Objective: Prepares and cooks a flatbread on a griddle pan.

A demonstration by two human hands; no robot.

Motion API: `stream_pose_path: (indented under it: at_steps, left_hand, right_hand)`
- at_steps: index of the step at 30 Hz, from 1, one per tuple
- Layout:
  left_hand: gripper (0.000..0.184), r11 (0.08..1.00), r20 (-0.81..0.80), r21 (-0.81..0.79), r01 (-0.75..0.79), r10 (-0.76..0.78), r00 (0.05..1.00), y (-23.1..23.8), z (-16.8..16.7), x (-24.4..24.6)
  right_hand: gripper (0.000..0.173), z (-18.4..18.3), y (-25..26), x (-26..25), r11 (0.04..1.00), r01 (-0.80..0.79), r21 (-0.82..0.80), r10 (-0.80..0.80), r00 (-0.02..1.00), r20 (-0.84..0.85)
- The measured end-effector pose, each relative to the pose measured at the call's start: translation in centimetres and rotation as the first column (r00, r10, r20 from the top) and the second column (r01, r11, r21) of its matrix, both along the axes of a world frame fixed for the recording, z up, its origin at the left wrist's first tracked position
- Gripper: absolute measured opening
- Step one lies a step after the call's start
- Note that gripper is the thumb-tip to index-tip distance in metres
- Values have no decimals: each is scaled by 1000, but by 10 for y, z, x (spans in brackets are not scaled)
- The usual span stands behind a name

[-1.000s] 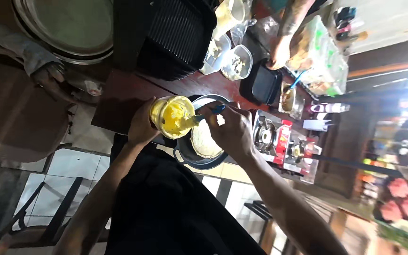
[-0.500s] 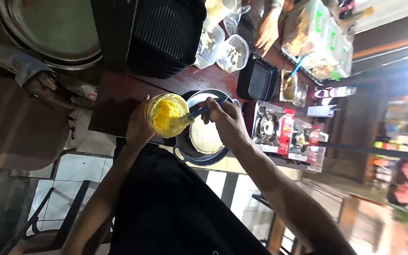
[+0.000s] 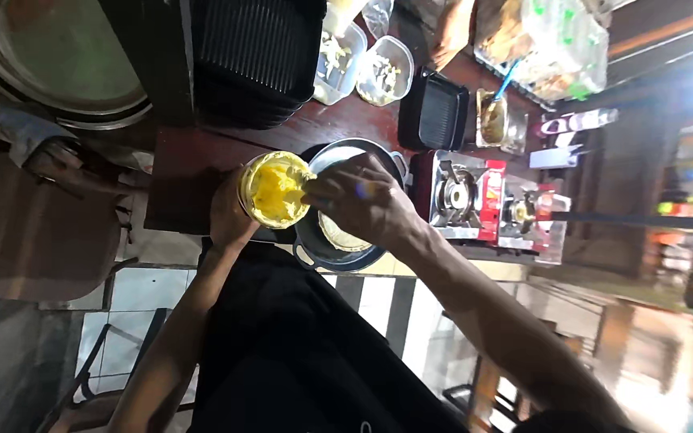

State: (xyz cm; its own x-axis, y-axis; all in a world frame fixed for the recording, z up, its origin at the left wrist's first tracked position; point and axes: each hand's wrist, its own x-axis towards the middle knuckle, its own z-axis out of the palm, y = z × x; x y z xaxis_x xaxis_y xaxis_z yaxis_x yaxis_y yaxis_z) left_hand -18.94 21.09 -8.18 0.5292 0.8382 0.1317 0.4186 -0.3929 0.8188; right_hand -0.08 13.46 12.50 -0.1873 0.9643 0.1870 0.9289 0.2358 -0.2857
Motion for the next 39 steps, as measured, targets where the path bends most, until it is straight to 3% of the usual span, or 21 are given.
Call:
stream_pose_path:
  at_steps: [2, 4, 5, 7, 10, 12, 14, 16, 19, 20, 22, 24, 25, 26, 28, 30, 32, 36, 39]
  left_hand:
    - [84, 1000, 4, -23, 0, 0, 1000, 1, 1, 0]
    - [83, 999, 26, -40, 12, -11, 1000, 0, -1, 1]
    - [83, 999, 15, -37, 12, -11, 1000, -1, -1, 1]
    - [90, 999, -46, -38, 10, -12, 999, -2, -1, 0]
    - [101, 994, -122, -106, 9, -22, 992, -2, 1, -2]
    - [102, 975, -132, -223, -3, -27, 991, -1, 3, -2]
    - [103, 961, -167, -275, -7, -40, 985, -1, 7, -1]
    - [99, 977, -181, -213, 3, -42, 983, -2, 6, 1]
    - [98, 979, -156, -201, -16, -16, 988, -4, 5, 1]
    - [96, 979, -166, -204, -20, -15, 986, -5, 6, 1]
    - [94, 985, -170, -170, -21, -8, 985, -7, 8, 3]
    - [100, 986, -145, -162, -28, 5, 989, -7, 9, 6]
    - [102, 986, -131, -166, -31, 9, 991, -8, 10, 6]
    - [103, 982, -122, -185, -42, 20, 992, -8, 11, 7]
    - [105, 978, -115, -197, -71, 49, 992, -10, 8, 7]
    - [107, 971, -131, -215, -102, 75, 989, -10, 4, 8]
    - [109, 962, -126, -237, -136, 108, 986, -12, -2, 7]
    - [110, 971, -112, -192, -144, 124, 986, -14, -5, 9]
    - [108, 978, -138, -156, -135, 114, 984, -13, -3, 10]
  right_hand:
    - [16, -2, -4, -1, 987, -114, -115, 107, 992, -58]
    - [16, 3, -9, 0, 968, 54, -246, -125, 951, -282]
    - [18, 5, -11, 3, 935, 183, -305, -301, 863, -407]
    - [27, 7, -18, 11, 842, 343, -417, -540, 556, -632]
    - [31, -1, -36, 24, 733, 465, -496, -600, 99, -794]
    - [33, -7, -55, 35, 670, 545, -504, -593, -15, -805]
    - [33, -19, -80, 51, 640, 630, -439, -581, 24, -813]
    - [30, -36, -106, 72, 583, 736, -344, -609, 115, -785]
    - [25, -66, -142, 93, 394, 912, -116, -829, 298, -474]
    - [23, -78, -153, 94, 419, 908, -8, -863, 396, -315]
    - [19, -99, -178, 83, 666, 744, 46, -740, 668, -79]
    - [17, -103, -188, 67, 885, 463, -41, -465, 882, -73]
    - [17, -96, -186, 62, 912, 400, -93, -411, 891, -192]
    - [19, -89, -184, 62, 895, 413, -169, -446, 820, -359]
    - [24, -90, -183, 78, 792, 541, -283, -579, 520, -628]
    - [28, -100, -181, 96, 638, 655, -405, -648, 173, -742]
    - [32, -110, -182, 109, 511, 689, -514, -673, -51, -738]
    - [35, -129, -186, 116, 376, 677, -633, -653, -291, -699]
    - [36, -129, -187, 120, 362, 670, -648, -635, -332, -698]
